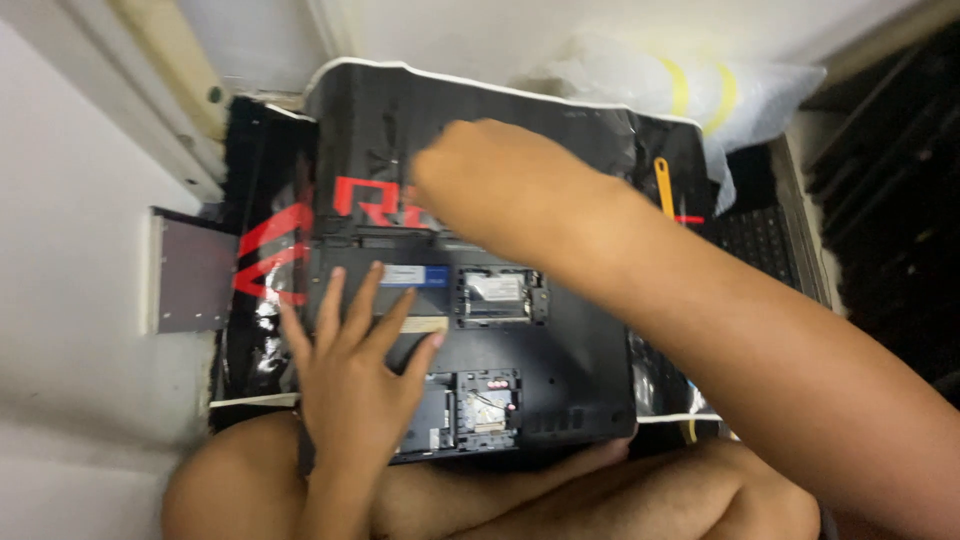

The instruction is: The person uses a screwdriver to remove screws from the back of a laptop. They then lift and remove a rectangular metal cover plate from the device.

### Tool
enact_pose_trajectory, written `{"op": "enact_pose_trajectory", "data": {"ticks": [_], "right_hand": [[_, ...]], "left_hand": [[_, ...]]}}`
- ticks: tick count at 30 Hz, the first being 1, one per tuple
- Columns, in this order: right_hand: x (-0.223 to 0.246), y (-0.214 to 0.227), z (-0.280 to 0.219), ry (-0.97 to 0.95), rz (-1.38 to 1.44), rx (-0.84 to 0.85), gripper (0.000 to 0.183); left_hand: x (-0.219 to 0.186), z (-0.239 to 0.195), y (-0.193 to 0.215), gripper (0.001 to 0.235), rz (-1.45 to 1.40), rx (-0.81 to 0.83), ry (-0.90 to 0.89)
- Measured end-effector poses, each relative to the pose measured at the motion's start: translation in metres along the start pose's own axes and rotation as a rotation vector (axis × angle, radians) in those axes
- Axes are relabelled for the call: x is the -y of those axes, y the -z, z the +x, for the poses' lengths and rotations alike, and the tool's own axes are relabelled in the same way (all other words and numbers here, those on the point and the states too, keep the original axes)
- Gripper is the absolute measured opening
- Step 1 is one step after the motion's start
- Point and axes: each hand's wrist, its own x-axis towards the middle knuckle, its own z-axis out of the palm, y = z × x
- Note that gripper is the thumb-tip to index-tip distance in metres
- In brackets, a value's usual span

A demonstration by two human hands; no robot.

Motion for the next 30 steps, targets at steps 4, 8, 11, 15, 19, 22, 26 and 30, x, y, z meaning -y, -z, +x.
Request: {"op": "enact_pose_trajectory", "data": {"ticks": [4,8,11,15,19,22,26,30], "right_hand": [[0.017,0.009,-0.008,0.000,0.091,0.030,0.026],[0.016,0.006,-0.006,0.066,0.058,0.046,0.026],[0.015,-0.012,0.002,-0.029,-0.003,0.005,0.018],[0.017,0.004,-0.007,-0.074,0.092,0.087,0.026],[0.019,0.011,-0.011,-0.121,-0.009,0.236,0.019],[0.025,0.018,-0.015,-0.052,0.096,0.244,0.034],[0.019,0.009,-0.001,-0.189,0.024,0.211,0.024],[0.026,0.026,-0.016,-0.242,0.141,0.286,0.015]], "left_hand": [[-0.003,0.001,0.000,0.045,0.001,0.045,0.036],[-0.002,-0.002,-0.002,0.044,0.021,0.022,0.035],[-0.002,-0.001,-0.001,0.043,0.018,-0.020,0.011],[-0.004,0.001,0.002,0.045,-0.018,0.026,0.023],[-0.005,0.000,0.002,0.044,-0.043,0.031,0.033],[-0.005,0.001,0.002,0.044,-0.033,0.027,0.035],[-0.003,0.000,0.000,0.044,-0.019,0.025,0.023],[-0.004,-0.001,0.002,0.044,-0.024,0.035,0.016]]}}
